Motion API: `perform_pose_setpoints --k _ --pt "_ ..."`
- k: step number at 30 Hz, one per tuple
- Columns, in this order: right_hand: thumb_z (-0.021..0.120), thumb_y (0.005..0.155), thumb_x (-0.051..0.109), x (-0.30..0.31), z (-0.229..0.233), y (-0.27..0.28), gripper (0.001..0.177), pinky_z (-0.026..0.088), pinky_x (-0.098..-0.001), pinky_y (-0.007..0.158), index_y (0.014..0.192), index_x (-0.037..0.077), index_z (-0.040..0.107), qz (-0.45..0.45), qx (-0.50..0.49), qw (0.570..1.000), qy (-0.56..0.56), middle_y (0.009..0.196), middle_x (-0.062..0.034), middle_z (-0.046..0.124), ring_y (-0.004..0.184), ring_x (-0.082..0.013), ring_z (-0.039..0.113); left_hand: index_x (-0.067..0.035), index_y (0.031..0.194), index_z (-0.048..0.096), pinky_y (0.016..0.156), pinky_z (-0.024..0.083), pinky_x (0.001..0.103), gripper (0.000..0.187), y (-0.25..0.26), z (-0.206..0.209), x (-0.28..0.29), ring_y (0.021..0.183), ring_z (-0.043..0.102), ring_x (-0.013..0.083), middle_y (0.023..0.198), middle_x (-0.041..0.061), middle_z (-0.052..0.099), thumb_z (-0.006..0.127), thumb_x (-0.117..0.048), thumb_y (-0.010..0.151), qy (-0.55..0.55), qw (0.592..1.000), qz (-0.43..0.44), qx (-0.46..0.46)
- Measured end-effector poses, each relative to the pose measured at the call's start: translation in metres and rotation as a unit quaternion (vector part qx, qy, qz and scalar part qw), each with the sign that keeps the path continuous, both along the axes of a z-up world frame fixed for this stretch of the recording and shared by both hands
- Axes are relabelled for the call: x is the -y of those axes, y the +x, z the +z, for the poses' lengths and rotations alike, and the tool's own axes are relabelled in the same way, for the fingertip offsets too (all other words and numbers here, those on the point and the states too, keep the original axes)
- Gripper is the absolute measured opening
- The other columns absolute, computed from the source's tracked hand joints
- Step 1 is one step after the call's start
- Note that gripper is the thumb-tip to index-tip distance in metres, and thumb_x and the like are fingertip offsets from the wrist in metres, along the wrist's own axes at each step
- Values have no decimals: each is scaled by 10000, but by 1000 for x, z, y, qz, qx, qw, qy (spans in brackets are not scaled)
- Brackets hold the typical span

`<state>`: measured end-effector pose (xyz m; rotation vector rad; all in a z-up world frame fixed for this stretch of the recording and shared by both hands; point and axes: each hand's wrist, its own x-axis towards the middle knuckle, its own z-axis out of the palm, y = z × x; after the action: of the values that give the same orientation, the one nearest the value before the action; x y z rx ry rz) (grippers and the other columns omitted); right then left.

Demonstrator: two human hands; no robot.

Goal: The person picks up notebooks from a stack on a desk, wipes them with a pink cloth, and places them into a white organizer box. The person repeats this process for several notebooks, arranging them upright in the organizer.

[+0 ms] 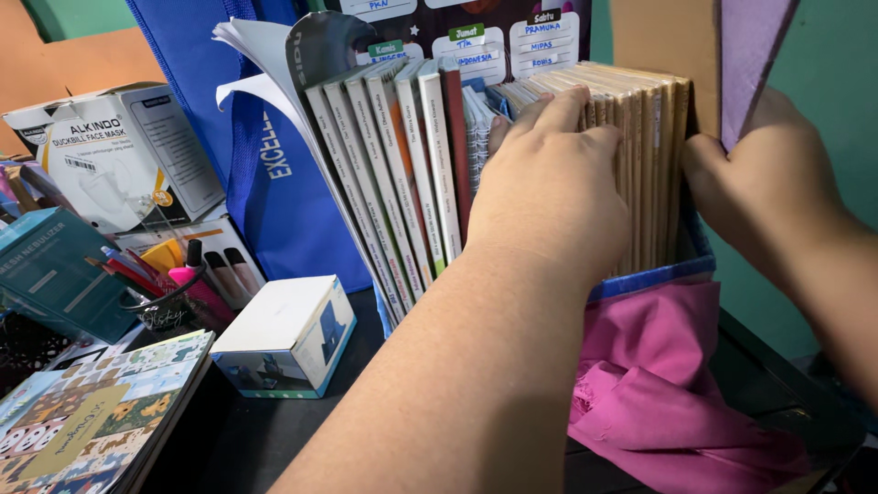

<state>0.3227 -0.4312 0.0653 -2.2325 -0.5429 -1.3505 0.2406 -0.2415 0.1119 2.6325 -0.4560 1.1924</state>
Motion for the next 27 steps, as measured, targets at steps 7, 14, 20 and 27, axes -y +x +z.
perform_pose_setpoints --k 7,14,20,27 --pt "604 939 275 -4 -11 14 363 532 -332 646 1187 20 680 169 -290 885 323 942 -76 714 744 -195 647 -193 1221 725 1181 304 390 428 -5 4 2 1428 395 279 1517 99 462 572 -137 825 -7 1000 1 -29" --pt "689 941 188 24 2 22 439 495 -389 576 1315 -29 612 -26 -181 973 141 909 -174 680 728 -269 646 -210 1238 730 1166 303 383 463 -6 7 3 1421 391 269 1510 94 455 569 -136 811 -2 999 10 -37" --pt "558 1069 184 25 13 31 294 509 -404 585 1250 -41 609 96 -307 924 207 936 -146 716 699 -260 661 -206 1142 759 1169 330 382 378 -6 1 0 1416 418 262 1507 86 481 589 -143 810 -34 999 -11 -29" --pt "521 1081 172 26 2 27 319 585 -366 813 1290 -36 643 134 -353 896 232 1076 -153 712 871 -234 697 -239 1147 775 1159 313 385 399 -8 4 3 1420 386 255 1558 83 456 600 -143 802 -26 999 4 -36"
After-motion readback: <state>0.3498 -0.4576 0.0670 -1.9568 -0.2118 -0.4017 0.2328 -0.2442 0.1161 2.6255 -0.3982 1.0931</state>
